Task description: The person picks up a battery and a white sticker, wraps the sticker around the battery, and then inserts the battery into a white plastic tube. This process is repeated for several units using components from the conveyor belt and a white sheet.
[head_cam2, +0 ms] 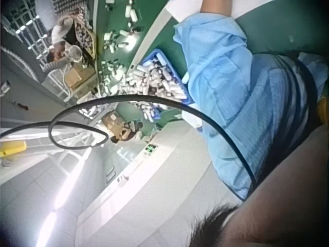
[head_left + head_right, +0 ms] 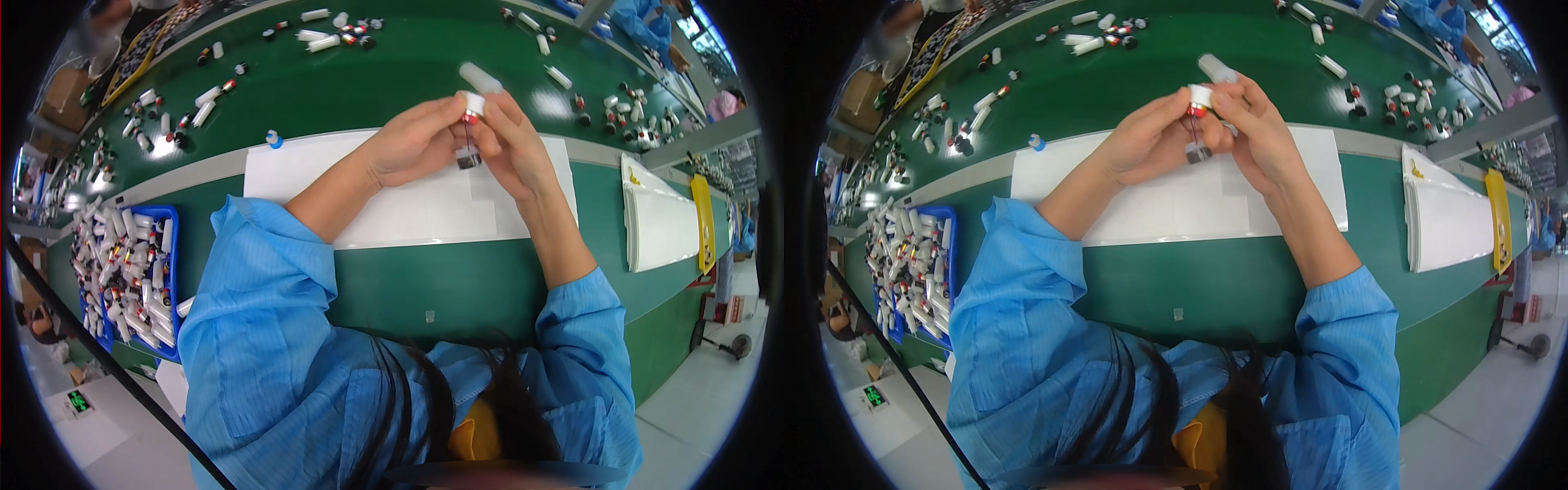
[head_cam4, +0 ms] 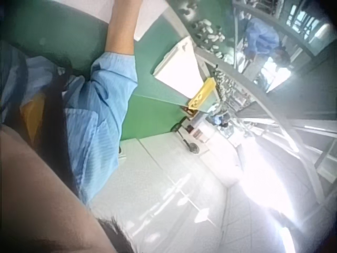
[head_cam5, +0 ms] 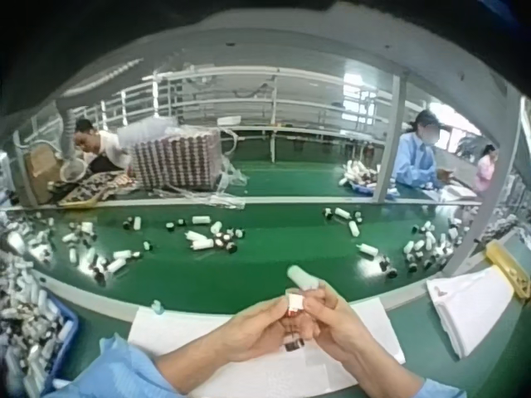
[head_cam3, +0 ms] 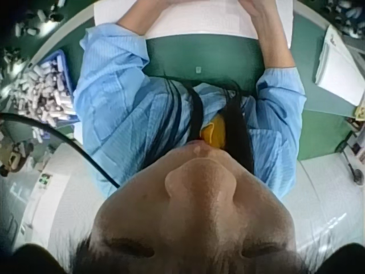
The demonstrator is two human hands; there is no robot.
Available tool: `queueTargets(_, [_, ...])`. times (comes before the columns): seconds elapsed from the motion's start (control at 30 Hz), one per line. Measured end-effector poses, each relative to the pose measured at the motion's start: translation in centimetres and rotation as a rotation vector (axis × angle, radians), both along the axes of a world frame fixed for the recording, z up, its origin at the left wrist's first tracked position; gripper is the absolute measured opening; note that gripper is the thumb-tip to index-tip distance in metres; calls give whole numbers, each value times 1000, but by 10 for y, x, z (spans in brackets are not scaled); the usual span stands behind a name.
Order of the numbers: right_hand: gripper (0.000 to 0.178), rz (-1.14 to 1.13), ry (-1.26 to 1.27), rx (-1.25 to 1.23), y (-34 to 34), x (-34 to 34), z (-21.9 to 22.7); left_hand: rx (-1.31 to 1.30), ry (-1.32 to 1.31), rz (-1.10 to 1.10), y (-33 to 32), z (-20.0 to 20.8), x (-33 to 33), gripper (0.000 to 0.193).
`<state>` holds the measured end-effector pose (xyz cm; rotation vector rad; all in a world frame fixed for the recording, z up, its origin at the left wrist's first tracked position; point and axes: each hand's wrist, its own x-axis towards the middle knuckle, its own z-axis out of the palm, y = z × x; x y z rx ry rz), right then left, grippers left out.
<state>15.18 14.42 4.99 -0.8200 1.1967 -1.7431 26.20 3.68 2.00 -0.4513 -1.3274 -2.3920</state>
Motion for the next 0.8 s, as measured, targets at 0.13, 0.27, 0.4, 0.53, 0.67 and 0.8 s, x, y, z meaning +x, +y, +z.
queueTargets(0.13, [45, 155, -37, -39, 6, 7, 8, 29, -126, -190, 2, 14, 12, 46])
queueTargets(0.27, [54, 9, 285, -84, 2, 0, 11, -79, -292, -91, -8, 6, 9, 51])
queueTargets(0.4, [56, -118, 524, 46, -2, -39, 20, -1357, -400, 952, -43, 2, 1, 28])
queueTargets(0.53, [64, -330, 903, 344, 2, -113, 23, -1913, -536, 1305, -126, 2, -11, 20])
queueTargets(0.67, [63, -620, 1363, 411, 10, -119, -2, -2121, -806, 1221, -189, -18, -19, 20])
queueTargets(0.8, [52, -668, 1307, 293, 25, -100, -11, -1981, -873, 1129, -171, 4, -31, 20])
